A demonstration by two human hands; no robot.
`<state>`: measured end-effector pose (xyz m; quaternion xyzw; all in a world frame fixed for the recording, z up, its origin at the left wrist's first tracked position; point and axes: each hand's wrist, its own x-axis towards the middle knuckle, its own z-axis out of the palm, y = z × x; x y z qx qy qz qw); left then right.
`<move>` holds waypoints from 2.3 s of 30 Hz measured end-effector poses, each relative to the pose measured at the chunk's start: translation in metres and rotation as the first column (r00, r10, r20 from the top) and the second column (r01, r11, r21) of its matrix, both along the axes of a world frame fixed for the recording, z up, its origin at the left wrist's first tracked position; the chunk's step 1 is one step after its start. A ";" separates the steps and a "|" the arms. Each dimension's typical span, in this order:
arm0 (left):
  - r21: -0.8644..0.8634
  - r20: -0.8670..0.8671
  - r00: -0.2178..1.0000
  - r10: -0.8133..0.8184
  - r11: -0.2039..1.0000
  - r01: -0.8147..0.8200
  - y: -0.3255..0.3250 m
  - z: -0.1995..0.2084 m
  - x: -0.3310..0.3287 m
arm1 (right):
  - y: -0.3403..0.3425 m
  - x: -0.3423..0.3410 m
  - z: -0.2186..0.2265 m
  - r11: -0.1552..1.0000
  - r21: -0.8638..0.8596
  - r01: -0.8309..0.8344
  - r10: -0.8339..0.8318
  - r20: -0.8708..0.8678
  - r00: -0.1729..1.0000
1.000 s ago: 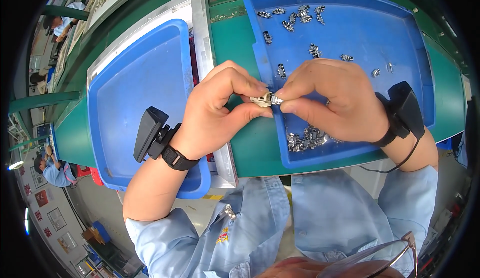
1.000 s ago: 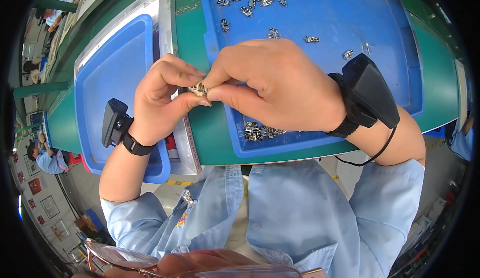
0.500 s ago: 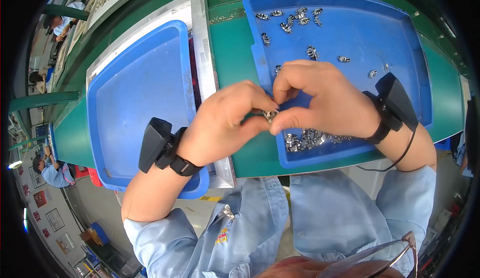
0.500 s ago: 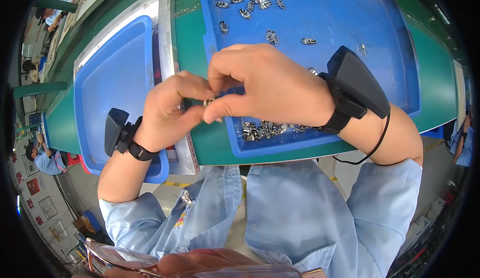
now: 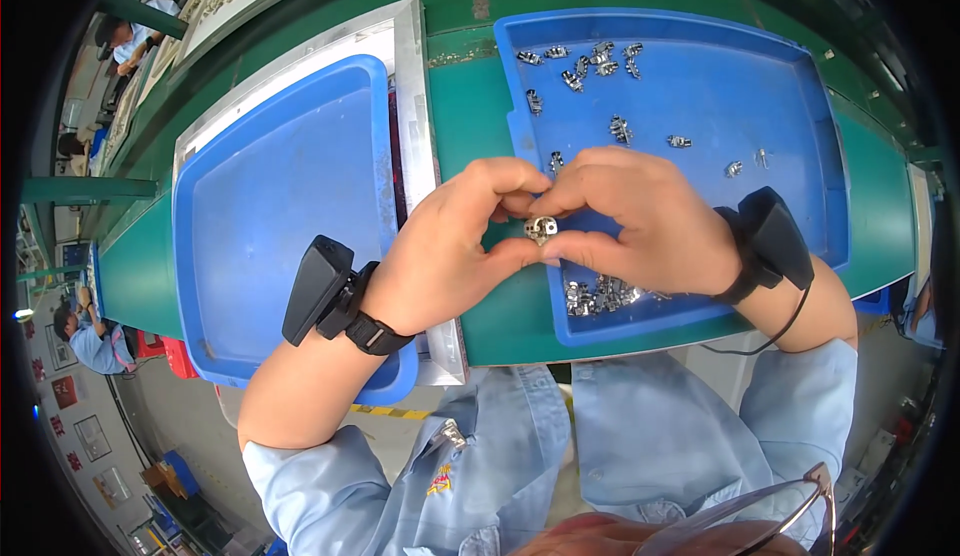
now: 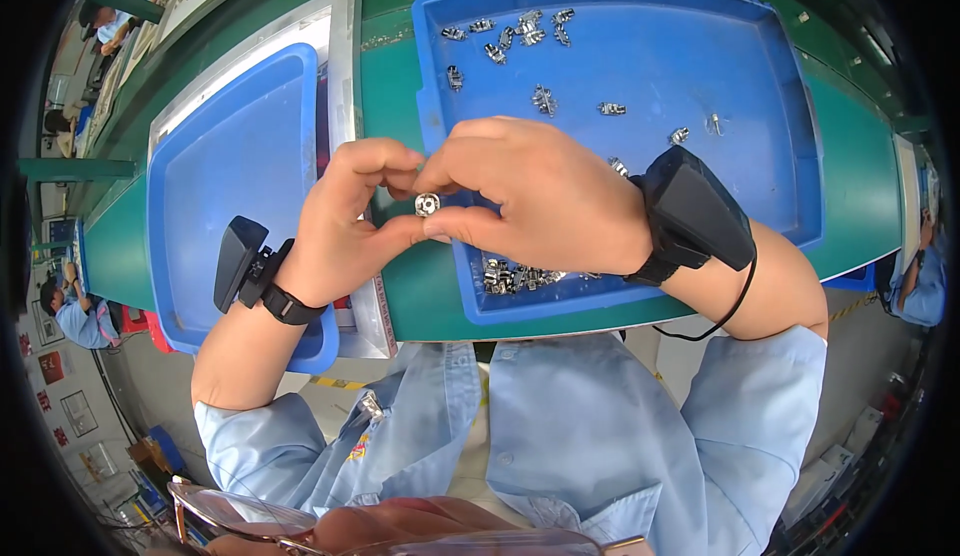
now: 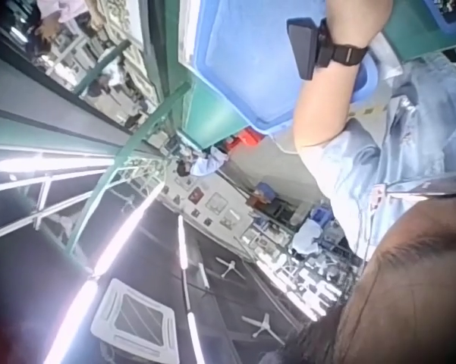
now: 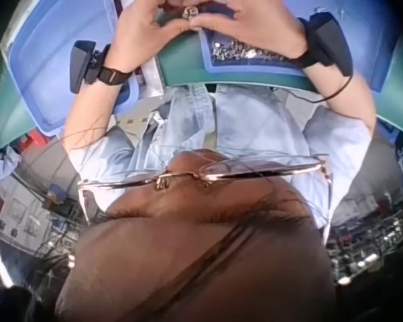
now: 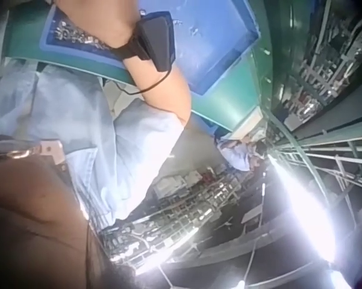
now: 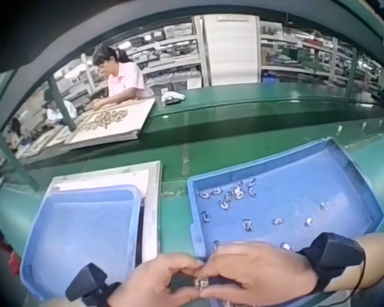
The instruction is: The person picks up a plastic housing and a metal component by hand, joins them together, and places the assembled unit onto a tray. After repeating this process, the person sets the tray aside and pulls a larger tray of plastic housings toward them.
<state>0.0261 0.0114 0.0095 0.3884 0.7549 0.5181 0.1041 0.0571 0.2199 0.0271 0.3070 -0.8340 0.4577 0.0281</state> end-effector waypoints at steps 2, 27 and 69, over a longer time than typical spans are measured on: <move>-0.034 0.006 1.000 0.002 0.999 -0.002 0.003 0.008 -0.002 | 0.002 -0.001 0.001 1.000 0.020 -0.014 0.015 -0.049 0.999; -0.072 0.049 0.996 0.076 0.995 -0.072 0.007 -0.006 -0.019 | 0.189 -0.249 -0.049 0.308 0.671 0.674 -0.668 -0.352 0.656; 0.404 0.181 -0.037 0.983 -0.109 -0.908 -0.215 -0.062 0.119 | -0.114 -0.068 0.072 0.850 0.507 0.147 0.307 -0.702 0.642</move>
